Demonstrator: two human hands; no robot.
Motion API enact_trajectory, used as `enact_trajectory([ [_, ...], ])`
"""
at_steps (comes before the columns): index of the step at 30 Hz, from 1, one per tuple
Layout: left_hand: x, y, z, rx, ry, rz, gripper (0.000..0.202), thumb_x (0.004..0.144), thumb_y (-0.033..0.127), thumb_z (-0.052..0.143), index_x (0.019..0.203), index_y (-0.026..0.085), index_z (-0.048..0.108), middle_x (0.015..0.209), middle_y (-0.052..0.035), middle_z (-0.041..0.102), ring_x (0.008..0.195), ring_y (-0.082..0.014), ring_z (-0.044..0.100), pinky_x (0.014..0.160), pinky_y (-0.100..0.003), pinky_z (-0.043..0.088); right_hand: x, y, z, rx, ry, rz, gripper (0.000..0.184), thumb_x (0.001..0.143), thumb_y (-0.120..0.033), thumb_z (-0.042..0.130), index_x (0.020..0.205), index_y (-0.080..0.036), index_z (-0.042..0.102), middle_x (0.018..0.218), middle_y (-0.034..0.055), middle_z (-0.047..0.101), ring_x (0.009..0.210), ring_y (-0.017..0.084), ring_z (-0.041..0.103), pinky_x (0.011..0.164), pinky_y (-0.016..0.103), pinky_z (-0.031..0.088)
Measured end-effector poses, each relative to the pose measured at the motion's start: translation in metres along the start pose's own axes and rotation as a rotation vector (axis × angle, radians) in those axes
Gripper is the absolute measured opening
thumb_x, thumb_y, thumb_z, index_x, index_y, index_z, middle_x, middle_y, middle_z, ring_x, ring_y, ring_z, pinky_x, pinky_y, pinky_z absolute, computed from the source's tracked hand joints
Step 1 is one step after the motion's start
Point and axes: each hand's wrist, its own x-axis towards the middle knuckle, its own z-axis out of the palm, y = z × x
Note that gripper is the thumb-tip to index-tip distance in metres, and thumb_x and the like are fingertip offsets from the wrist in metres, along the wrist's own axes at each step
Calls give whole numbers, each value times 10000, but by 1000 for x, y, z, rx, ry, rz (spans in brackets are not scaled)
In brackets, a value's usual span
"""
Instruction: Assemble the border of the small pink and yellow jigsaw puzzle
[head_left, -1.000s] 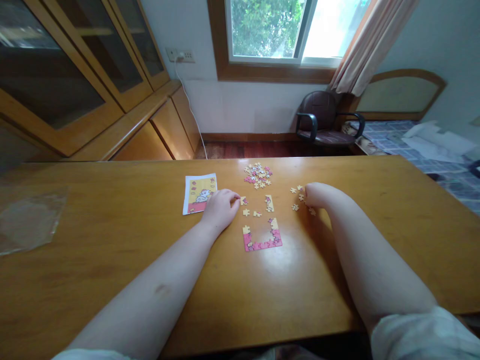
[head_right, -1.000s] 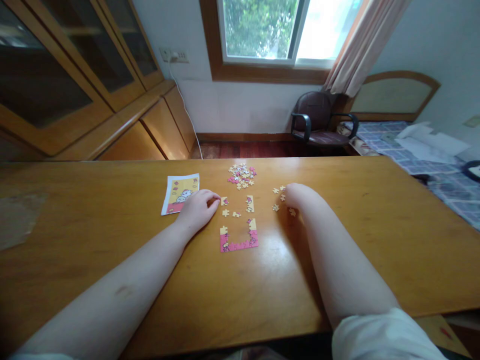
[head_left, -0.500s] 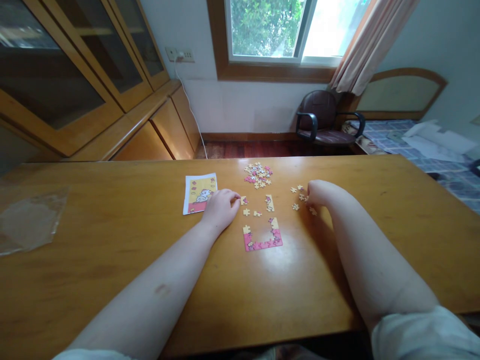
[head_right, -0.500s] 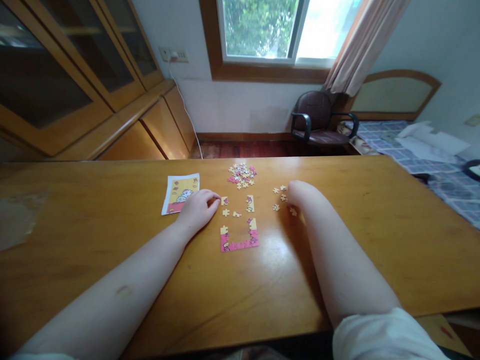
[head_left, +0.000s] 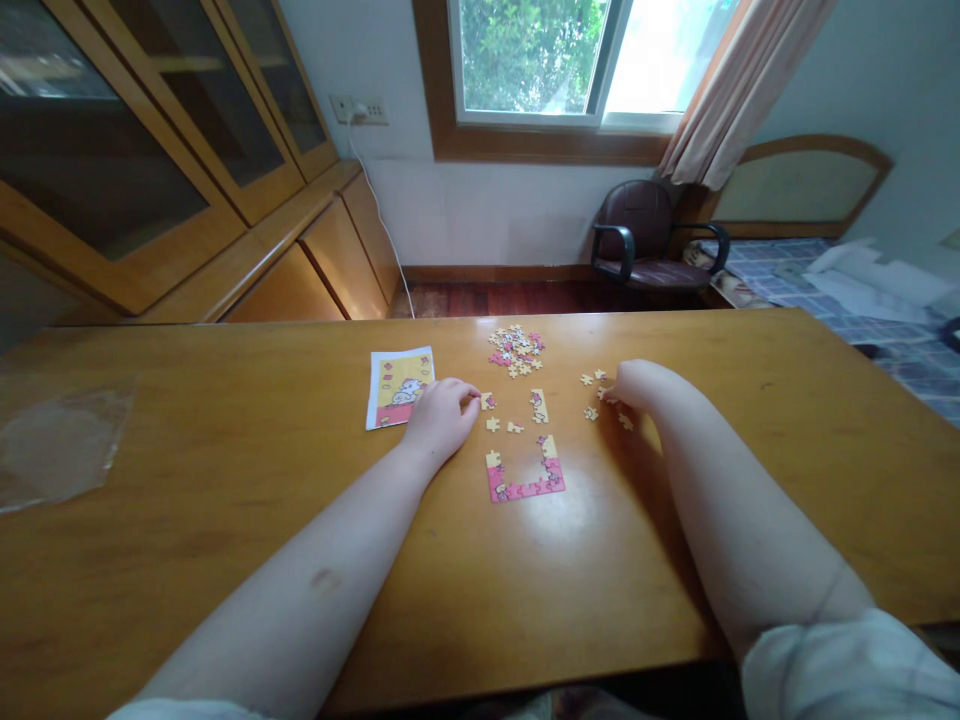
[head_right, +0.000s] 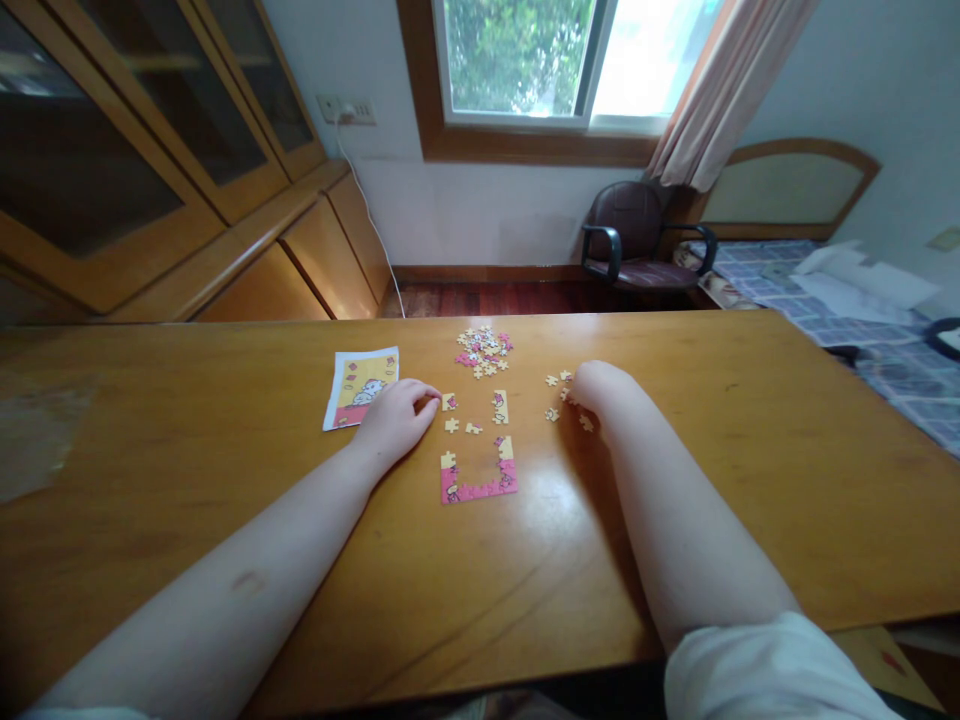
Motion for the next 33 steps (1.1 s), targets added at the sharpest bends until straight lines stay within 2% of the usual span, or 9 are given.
enact_trajectory([
  [4,0,-1,0,2,-1,5,203,842,255,496,863,207,692,940,-48,691,925,-232,605,858,-382,456,3,-2,1,-60,-41,-30,109,697,-235,690,750,-175,764,785,119,701,796,272,658,716,327,479],
  [7,0,-1,1,4,0,8,207,845,255,489,858,208,691,940,-47,691,924,-232,604,851,-377,457,0,1,2,-22,5,-50,232,657,-157,686,878,-171,755,867,116,709,804,261,658,697,309,479],
  [10,0,-1,1,3,1,7,211,847,259,485,857,208,690,939,-46,691,923,-230,603,854,-375,456,-3,7,0,41,68,-15,246,701,-188,651,925,-149,745,894,147,701,801,262,660,683,311,480],
  [12,0,-1,1,1,1,7,211,845,261,486,858,209,690,941,-45,691,926,-228,602,858,-370,457,-2,11,-1,50,60,28,230,712,-235,648,894,-141,751,866,159,697,778,262,660,664,314,484],
  [15,0,-1,1,0,1,4,208,841,268,489,854,215,690,939,-44,692,928,-226,600,859,-365,458,3,14,0,32,21,20,221,648,-268,707,829,-151,758,824,145,695,745,258,657,641,312,489],
  [18,0,0,0,-9,1,1,209,841,271,489,853,217,691,941,-47,693,926,-231,599,856,-375,459,5,13,2,31,10,-15,233,597,-229,729,820,-167,758,804,125,694,738,259,654,631,313,491],
  [25,0,0,0,-28,12,3,197,835,262,497,845,215,689,933,-53,689,921,-234,602,857,-388,464,-7,6,-2,36,46,-69,198,621,-147,687,800,-196,753,780,104,693,733,248,641,626,308,471],
  [29,0,-1,1,-21,13,13,207,842,258,489,854,205,689,935,-56,686,925,-233,603,855,-383,464,-15,2,-5,33,35,-100,156,631,-142,665,760,-182,740,731,101,682,710,245,630,609,303,447],
  [33,0,-2,1,-7,5,23,211,846,257,486,857,201,689,943,-59,685,934,-235,602,851,-383,464,-20,-2,-6,16,11,-108,187,636,-122,635,793,-159,729,774,104,690,734,243,630,607,292,427],
])
